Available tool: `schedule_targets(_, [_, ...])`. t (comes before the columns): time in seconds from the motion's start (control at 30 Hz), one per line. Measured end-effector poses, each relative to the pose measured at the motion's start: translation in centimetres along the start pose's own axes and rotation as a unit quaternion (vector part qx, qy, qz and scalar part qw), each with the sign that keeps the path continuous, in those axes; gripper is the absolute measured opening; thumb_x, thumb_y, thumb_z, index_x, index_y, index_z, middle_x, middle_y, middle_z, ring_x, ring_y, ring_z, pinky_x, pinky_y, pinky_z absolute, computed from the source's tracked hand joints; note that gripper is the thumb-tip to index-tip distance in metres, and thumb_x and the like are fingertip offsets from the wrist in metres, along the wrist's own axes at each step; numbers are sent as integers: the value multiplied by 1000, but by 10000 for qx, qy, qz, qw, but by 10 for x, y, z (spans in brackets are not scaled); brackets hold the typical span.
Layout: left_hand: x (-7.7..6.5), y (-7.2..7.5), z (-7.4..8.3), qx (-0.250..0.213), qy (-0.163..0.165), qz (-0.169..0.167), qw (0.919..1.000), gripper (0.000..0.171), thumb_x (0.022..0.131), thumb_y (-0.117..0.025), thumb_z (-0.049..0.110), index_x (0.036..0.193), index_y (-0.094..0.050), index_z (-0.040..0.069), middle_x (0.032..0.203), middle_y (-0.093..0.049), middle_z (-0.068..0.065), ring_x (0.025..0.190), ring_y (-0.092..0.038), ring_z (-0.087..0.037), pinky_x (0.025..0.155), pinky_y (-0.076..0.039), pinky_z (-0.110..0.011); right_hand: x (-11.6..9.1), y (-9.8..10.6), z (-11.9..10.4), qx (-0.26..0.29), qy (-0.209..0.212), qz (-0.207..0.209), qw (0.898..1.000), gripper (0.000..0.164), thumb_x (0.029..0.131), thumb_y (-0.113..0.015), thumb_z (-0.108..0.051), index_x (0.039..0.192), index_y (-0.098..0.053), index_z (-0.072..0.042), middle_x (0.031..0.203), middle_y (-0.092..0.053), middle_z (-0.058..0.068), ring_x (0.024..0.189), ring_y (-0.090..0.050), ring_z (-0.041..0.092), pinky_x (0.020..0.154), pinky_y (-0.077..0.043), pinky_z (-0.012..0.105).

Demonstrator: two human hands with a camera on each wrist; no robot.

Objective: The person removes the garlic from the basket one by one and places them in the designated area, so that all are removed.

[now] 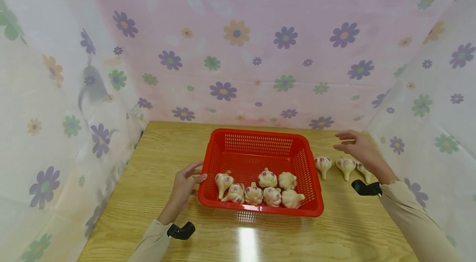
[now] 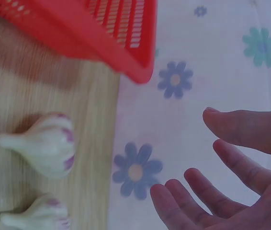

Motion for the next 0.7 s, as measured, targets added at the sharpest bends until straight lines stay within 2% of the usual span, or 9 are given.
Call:
schedule_targets(0.2, [0,1,0,-29,-13,30,10000,46,81,-69,6,126,-61,14,101,-62,-13,71,-64,-23,46,-52,-33,2,-13,-28,141,179,-235,9995,58,92,-62,-32,135,-42,2,134,-41,28,122,-40,47,93,-39,61])
schedule_targets(0.43, [-2,1,2,-2,84,-25,10000,47,83,-68,5,128,-59,13,104,-61,-13,76,-65,-23,50,-54,-37,6,-30,-46,220,296,-528,9979,54,92,-63,-29,133,-45,0,135,-42,24,123,-40,45,93,-40,60])
schedule_targets(0.53, [-5,0,6,-3,131,-91,9999,48,84,-66,3,130,-57,11,105,-61,-14,75,-65,-24,51,-54,-39,6,-36,-55,259,343,-598,9973,53,91,-64,-28,133,-46,-1,136,-43,24,124,-40,45,92,-41,59])
schedule_targets(0.7, [-17,-1,23,117,51,-175,9998,48,86,-62,0,132,-54,5,105,-60,-18,73,-65,-28,52,-54,-38,5,-51,-72,286,462,-676,9962,50,89,-67,-29,129,-50,-3,134,-45,21,122,-42,43,90,-45,56])
Point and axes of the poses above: each hand's wrist, its own x-axis towards the middle knuckle, its own y-axis out of the back of the hand, z = x × y, the point moved 1 cm from there along x, towards the middle knuckle
